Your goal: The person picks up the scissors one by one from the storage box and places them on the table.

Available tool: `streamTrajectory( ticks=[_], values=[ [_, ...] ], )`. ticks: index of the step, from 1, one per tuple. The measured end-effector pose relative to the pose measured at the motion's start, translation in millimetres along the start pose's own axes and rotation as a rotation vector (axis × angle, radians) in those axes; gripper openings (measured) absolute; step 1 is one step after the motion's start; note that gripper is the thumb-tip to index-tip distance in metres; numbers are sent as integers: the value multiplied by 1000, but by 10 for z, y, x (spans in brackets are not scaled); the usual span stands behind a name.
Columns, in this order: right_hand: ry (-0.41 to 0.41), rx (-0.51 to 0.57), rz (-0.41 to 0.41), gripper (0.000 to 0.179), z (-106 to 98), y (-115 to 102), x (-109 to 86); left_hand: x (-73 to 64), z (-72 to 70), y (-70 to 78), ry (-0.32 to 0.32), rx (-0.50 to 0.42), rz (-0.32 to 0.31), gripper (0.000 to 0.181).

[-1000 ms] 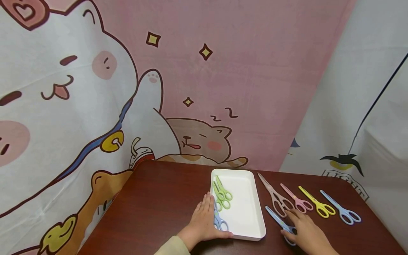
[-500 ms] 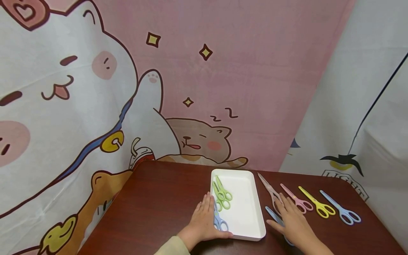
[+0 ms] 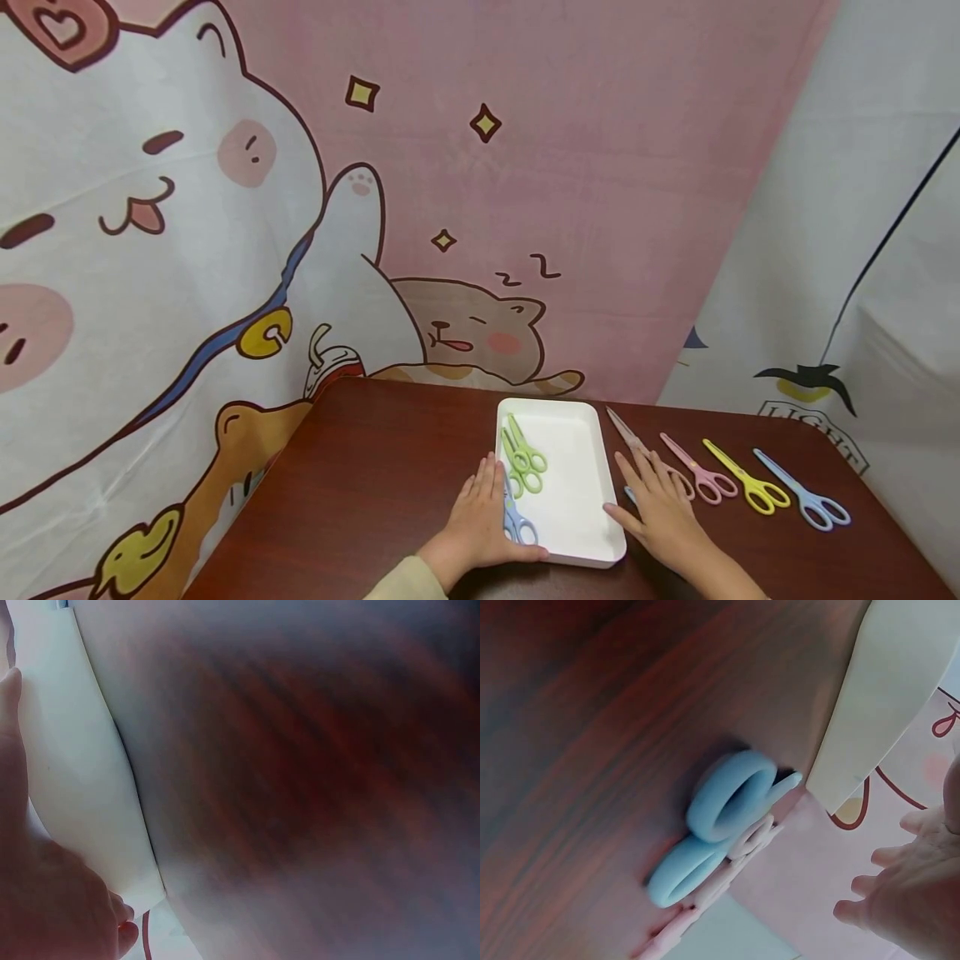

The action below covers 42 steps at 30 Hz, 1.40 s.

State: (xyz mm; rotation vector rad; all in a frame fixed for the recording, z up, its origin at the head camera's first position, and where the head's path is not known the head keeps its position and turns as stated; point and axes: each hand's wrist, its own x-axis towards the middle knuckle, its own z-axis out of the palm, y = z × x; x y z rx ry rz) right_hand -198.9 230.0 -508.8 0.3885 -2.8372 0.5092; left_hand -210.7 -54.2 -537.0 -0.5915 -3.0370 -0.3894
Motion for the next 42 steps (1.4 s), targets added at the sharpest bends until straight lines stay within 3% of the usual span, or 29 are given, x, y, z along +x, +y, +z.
streamTrajectory(
  ticks=[17, 22, 34, 42],
  values=[
    [51, -25, -54, 80, 21, -272, 246, -19, -46, 30, -5, 3, 0, 143],
    [32, 28, -58, 80, 38, -366, 314, -26, -71, 48, -13, 4, 8, 142],
    [-6, 38, -70, 80, 128, -532, 508, -18, -68, 26, -9, 26, 11, 143],
    [-85, 64, -44, 83, 159, -640, 636, -6, -94, 39, -28, 41, 5, 143]
  ],
)
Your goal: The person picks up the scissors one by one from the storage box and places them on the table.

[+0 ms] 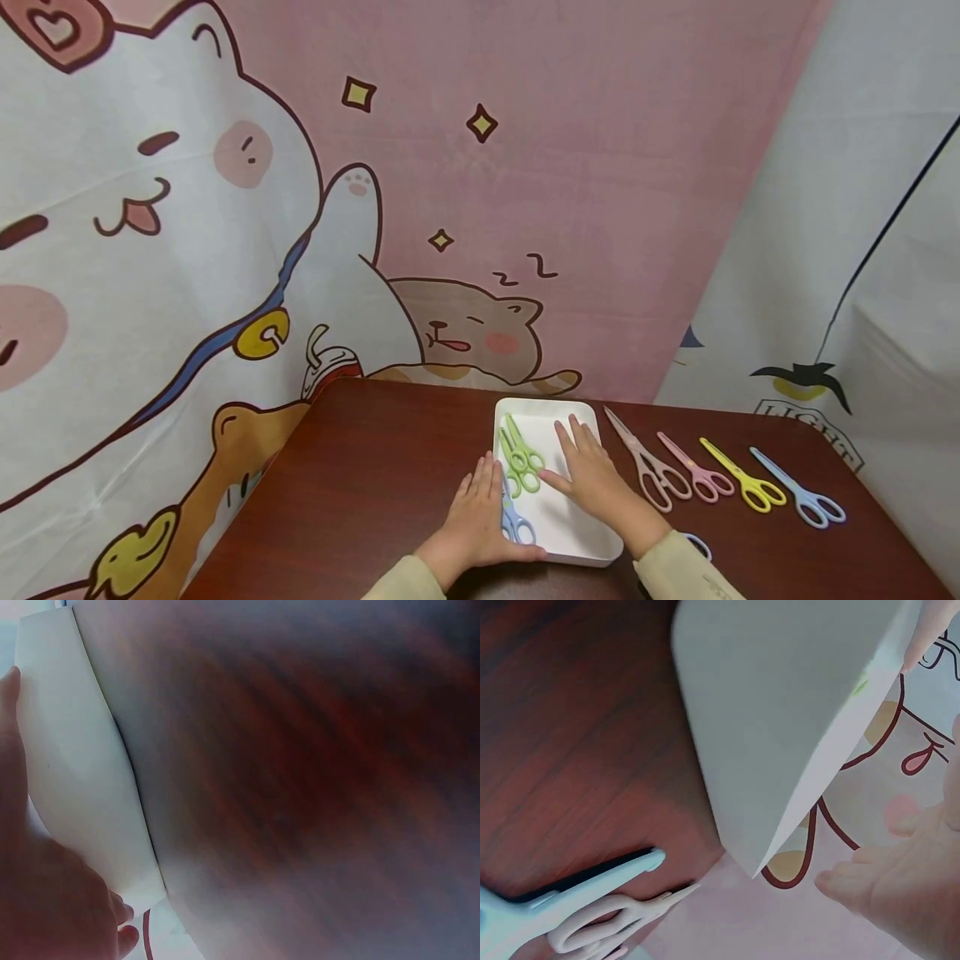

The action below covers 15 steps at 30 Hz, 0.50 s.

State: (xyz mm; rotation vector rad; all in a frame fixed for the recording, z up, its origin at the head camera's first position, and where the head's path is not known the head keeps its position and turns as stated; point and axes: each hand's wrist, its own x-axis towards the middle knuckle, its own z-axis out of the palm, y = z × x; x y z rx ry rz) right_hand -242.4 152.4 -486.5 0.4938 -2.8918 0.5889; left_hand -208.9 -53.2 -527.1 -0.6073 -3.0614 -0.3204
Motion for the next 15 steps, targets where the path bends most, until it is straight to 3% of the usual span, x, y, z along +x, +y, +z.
streamTrajectory(
  ticks=[15],
  values=[
    [-56, 92, 55, 86, 65, -175, 212, 19, 133, -44, 52, 32, 12, 144]
  ],
)
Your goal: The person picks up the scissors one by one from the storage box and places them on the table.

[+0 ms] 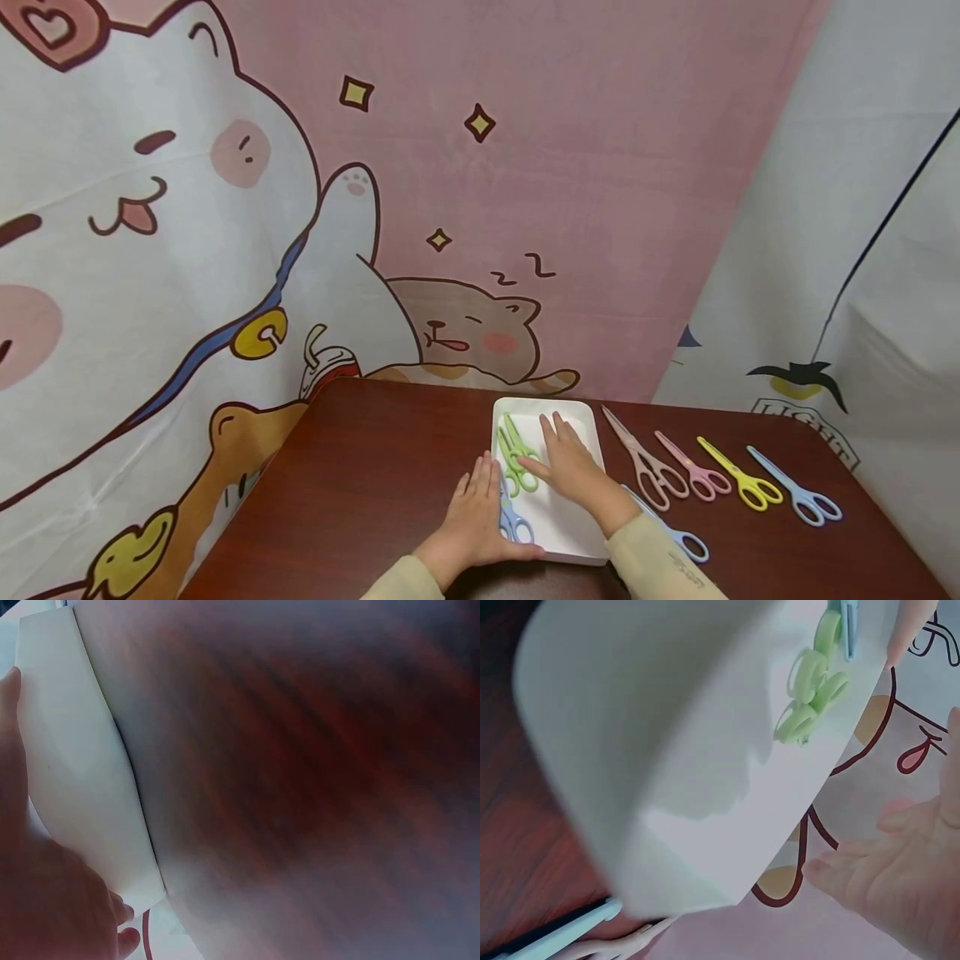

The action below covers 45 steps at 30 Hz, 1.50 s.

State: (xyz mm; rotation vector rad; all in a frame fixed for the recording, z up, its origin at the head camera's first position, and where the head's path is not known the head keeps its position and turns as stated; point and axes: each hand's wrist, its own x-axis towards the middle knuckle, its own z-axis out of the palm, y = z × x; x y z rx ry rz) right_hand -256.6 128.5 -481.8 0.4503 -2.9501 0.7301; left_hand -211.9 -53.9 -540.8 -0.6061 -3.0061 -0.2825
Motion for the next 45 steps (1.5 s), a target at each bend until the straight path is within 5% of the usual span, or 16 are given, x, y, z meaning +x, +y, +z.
streamTrajectory(
  ticks=[21, 39, 45],
  values=[
    [-158, -43, 225, 78, 122, -123, 333, -50, -129, 9, -31, -36, 1, 140],
    [-212, -74, 228, 72, 251, -175, 431, -38, -103, 7, -19, -38, 15, 139],
    [-256, -103, 288, 67, 238, -228, 423, -29, -123, 20, -39, -48, 10, 139]
  ],
)
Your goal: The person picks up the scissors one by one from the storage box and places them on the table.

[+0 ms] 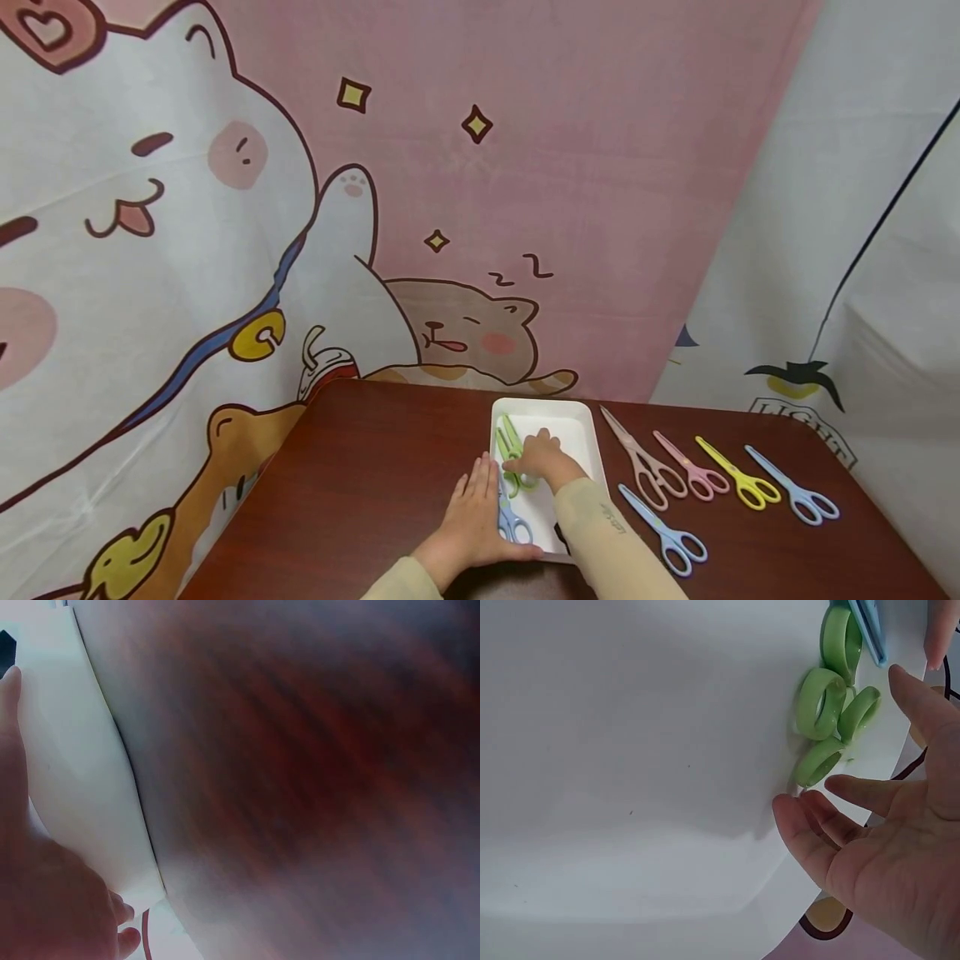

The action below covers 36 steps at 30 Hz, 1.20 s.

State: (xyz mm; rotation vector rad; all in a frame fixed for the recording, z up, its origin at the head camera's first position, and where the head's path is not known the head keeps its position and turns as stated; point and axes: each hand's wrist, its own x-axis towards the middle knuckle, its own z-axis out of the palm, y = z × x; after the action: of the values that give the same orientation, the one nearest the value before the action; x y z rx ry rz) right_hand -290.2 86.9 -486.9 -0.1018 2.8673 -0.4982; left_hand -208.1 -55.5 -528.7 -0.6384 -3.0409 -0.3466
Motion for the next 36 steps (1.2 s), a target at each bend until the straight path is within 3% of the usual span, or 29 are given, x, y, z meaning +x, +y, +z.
streamTrajectory(
  ticks=[9, 18, 25, 36],
  values=[
    [7, 39, 33, 60, 21, -17, 61, 32, 89, -34, 27, 16, -2, 141],
    [32, 83, 35, 51, 14, -17, 76, 10, 7, -8, 13, -37, -8, 140],
    [47, 53, 30, 44, -14, 82, 103, 6, 61, -11, 25, 5, -10, 142],
    [222, 44, -60, 43, -16, 182, 154, 13, 72, -8, 36, 14, -6, 141]
  ],
)
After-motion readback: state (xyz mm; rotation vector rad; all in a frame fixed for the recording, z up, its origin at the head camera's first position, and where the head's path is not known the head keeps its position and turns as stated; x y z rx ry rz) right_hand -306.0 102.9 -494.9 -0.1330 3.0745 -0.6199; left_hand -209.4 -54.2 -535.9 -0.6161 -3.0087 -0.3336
